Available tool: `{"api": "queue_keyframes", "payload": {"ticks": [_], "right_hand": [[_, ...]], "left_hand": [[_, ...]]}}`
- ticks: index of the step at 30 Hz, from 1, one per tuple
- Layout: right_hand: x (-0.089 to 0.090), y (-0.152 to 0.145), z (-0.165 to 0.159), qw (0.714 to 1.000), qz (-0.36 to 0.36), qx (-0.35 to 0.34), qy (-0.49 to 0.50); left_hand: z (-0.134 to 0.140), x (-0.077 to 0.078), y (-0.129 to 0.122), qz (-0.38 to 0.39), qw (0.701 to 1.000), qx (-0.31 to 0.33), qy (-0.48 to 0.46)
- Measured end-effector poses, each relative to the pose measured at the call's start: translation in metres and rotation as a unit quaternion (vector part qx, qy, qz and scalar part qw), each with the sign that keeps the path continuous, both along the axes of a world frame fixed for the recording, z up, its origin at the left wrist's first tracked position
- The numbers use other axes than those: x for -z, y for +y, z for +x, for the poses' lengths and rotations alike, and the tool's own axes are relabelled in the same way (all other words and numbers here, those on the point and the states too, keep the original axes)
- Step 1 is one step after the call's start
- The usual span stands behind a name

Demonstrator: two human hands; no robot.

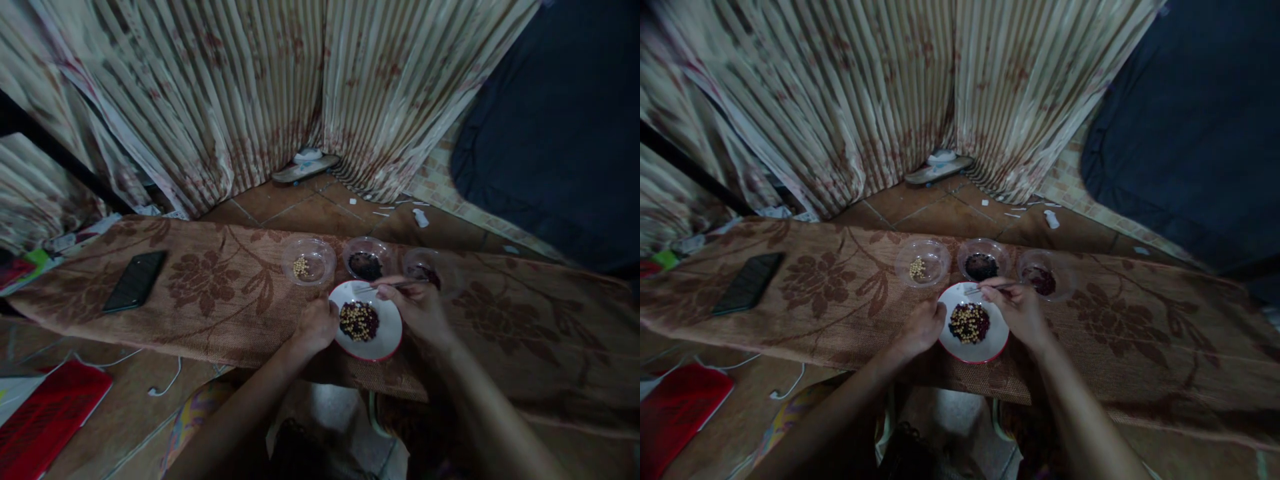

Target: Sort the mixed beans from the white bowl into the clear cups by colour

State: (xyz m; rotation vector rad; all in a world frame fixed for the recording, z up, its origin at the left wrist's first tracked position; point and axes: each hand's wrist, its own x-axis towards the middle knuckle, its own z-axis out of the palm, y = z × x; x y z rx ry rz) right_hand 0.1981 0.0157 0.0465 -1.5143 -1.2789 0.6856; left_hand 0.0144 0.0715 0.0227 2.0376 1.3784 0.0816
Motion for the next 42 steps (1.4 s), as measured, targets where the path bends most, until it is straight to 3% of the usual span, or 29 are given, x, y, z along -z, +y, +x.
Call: {"api": "queue_keyframes", "payload": {"ticks": [4, 9, 15, 20, 28, 42], "right_hand": [[-0.016, 0.037, -0.023, 0.999, 0.032, -0.007, 0.037], [-0.019, 0.072, -0.044, 0.995, 0.056, -0.052, 0.064], [-0.015, 0.027, -0.021, 0.999, 0.025, 0.009, 0.021], [0.005, -0.006, 0.002, 0.999, -0.022, 0.031, 0.012], [0.019, -0.009, 0.011, 0.997, -0.045, -0.052, -0.044], [0.025, -0.009, 0.005, 0.993, -0.079, -0.071, -0.041]], "left_hand": [[0.0, -0.002, -0.001, 0.012, 1.0, -0.009, -0.012], [-0.001, -0.001, -0.001, 0.011, 1.0, -0.01, -0.017], [-0.001, 0.005, 0.002, 0.011, 0.999, -0.008, -0.032], [-0.001, 0.005, 0.002, 0.012, 1.0, 0.003, -0.021], [0.001, 0.002, 0.0, 0.01, 1.0, -0.009, -0.019], [-0.001, 0.002, 0.0, 0.012, 1.0, 0.002, -0.014]]}}
